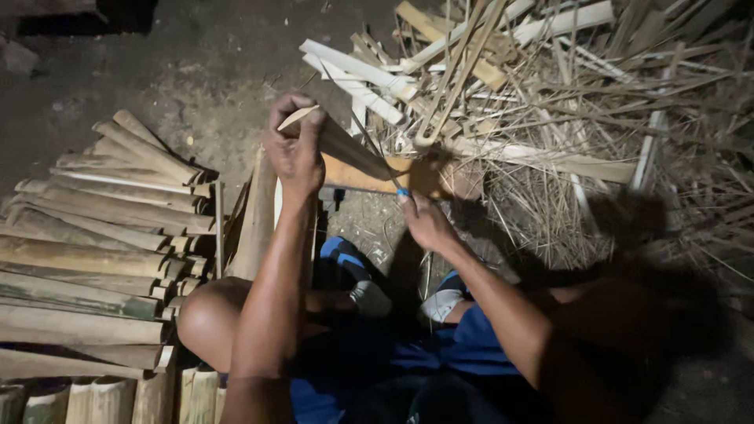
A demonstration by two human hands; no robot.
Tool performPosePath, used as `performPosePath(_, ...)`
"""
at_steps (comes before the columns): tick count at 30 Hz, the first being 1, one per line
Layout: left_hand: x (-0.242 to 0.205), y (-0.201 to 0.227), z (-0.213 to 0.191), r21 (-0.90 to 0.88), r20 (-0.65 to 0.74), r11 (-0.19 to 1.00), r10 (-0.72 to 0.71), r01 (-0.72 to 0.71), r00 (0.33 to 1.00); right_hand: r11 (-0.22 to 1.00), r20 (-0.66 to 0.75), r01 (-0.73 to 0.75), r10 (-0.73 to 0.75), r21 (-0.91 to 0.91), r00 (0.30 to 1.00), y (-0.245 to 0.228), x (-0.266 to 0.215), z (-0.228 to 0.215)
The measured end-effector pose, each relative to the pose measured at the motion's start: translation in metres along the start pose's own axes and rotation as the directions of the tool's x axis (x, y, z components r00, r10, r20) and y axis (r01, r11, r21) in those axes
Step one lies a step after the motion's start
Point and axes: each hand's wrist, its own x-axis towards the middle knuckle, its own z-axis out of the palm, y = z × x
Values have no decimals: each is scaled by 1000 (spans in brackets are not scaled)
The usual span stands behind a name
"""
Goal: The person sits on the ground and uses a machete to split bamboo strips into thinner pieces. They repeatedly pick up bamboo strips, position them on a wooden block, and strike them with the machete to create smaller slivers.
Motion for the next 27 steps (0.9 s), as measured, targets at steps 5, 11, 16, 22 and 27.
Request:
performPosePath(5, -3, -1, 0, -132, -22, 989, -75, 72, 997, 988, -187, 153, -148, 10, 971, 77, 3, 65)
performPosePath(11, 3, 4, 3, -57, -97, 996, 70, -76, 993, 925, -65, -292, 285, -244, 956, 140, 66, 77)
performPosePath(16, -4, 5, 21, 74, -233, 996, 74, -58, 970, 1000, -94, 8, -5, 29, 996, 70, 13, 71)
performPosePath(22, -7, 6, 15, -31, -276, 996, 72, -84, 959, 987, -267, 155, -141, 33, 954, 75, 12, 116)
performPosePath(27, 0, 18, 8, -44, -254, 998, 22, -34, 967, 959, -177, -206, 172, -195, 969, 145, 53, 99)
